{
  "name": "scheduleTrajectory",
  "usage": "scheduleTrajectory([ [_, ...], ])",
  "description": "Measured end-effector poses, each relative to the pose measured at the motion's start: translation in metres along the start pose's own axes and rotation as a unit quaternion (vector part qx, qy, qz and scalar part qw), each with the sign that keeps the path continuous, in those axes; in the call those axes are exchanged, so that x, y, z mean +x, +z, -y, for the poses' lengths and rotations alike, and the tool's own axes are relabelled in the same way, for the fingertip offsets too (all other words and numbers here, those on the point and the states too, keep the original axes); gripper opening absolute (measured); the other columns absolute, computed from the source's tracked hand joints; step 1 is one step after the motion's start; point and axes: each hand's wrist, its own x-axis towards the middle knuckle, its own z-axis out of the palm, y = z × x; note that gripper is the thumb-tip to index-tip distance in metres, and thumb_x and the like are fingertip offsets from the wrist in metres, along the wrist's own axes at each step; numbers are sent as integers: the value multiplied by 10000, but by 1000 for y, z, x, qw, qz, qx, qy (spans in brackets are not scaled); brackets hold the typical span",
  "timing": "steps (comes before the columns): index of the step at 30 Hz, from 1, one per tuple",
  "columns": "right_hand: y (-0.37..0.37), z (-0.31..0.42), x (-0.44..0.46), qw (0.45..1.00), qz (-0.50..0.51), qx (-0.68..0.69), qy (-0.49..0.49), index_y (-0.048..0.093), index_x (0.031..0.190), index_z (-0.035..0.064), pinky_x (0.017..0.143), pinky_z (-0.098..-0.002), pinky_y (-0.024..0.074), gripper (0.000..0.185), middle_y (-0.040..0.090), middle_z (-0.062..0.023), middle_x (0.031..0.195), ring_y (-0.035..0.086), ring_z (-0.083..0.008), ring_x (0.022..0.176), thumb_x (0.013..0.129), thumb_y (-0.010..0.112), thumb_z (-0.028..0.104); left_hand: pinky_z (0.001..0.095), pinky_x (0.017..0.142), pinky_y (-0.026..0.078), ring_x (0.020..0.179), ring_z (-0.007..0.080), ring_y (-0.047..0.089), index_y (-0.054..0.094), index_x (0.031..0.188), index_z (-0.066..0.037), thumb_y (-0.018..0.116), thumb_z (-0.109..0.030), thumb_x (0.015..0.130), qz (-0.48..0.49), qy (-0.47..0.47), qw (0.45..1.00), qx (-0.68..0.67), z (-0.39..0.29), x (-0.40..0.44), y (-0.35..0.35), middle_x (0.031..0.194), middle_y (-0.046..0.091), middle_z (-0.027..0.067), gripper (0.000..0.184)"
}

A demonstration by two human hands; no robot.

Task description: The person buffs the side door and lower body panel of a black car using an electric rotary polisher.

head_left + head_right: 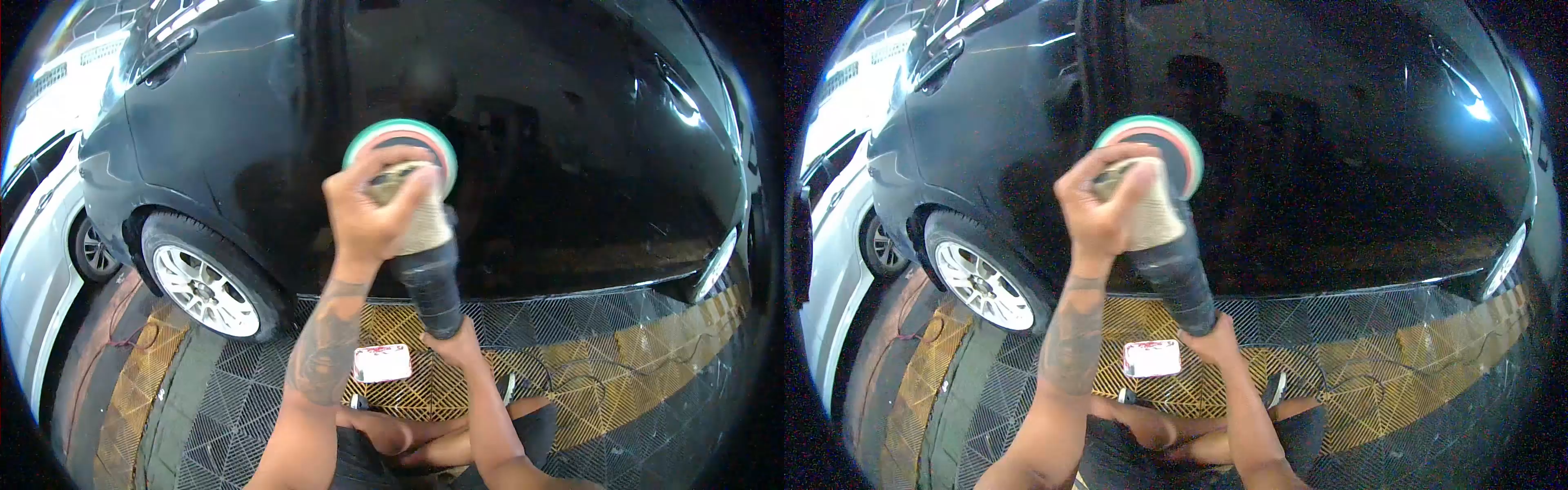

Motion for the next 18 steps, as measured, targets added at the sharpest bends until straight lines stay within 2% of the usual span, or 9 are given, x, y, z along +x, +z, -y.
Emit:
scheduleTrajectory([
  [4,15,56,-2,1000,25,12,-11,650,1082,-126,853,-421,569,692,729,-271,976,737,-368,914,643,877,358,308,835,549,879,186,701,740,1014,39,717,-119,888,-61,-12,998,3,10,5,-57,969,752,142,204],
  [6,30,53,3,989,-23,16,-148,611,1165,-122,841,-439,572,749,721,-289,956,732,-409,895,669,853,385,306,838,545,886,192,696,726,1032,54,701,-127,912,-78,-18,997,-13,12,9,-72,972,746,155,219],
  [9,34,54,-5,980,-39,-43,-191,576,1219,-116,821,-456,576,776,713,-301,946,718,-446,868,697,830,399,305,832,544,894,197,693,715,1048,65,694,-135,934,-79,-24,996,-45,13,12,-73,990,741,165,231],
  [13,22,52,-11,991,-67,0,-120,631,1161,-77,786,-457,581,696,726,-274,919,715,-448,879,712,825,419,311,847,545,894,198,694,714,1039,59,707,-142,931,-53,-39,997,-50,7,7,-40,989,741,167,227],
  [15,6,43,-17,992,-89,-2,-89,658,1113,-67,781,-445,582,645,728,-269,909,722,-432,888,710,833,406,300,859,537,902,176,697,720,991,55,729,-93,891,-31,-37,997,-66,4,5,-14,960,753,138,178],
  [18,-16,20,-27,991,-125,18,-45,700,1014,-55,771,-424,582,549,733,-261,899,737,-399,893,702,851,371,315,859,531,912,171,692,752,982,16,748,-108,864,46,-26,996,-66,-1,2,30,972,756,109,171],
])
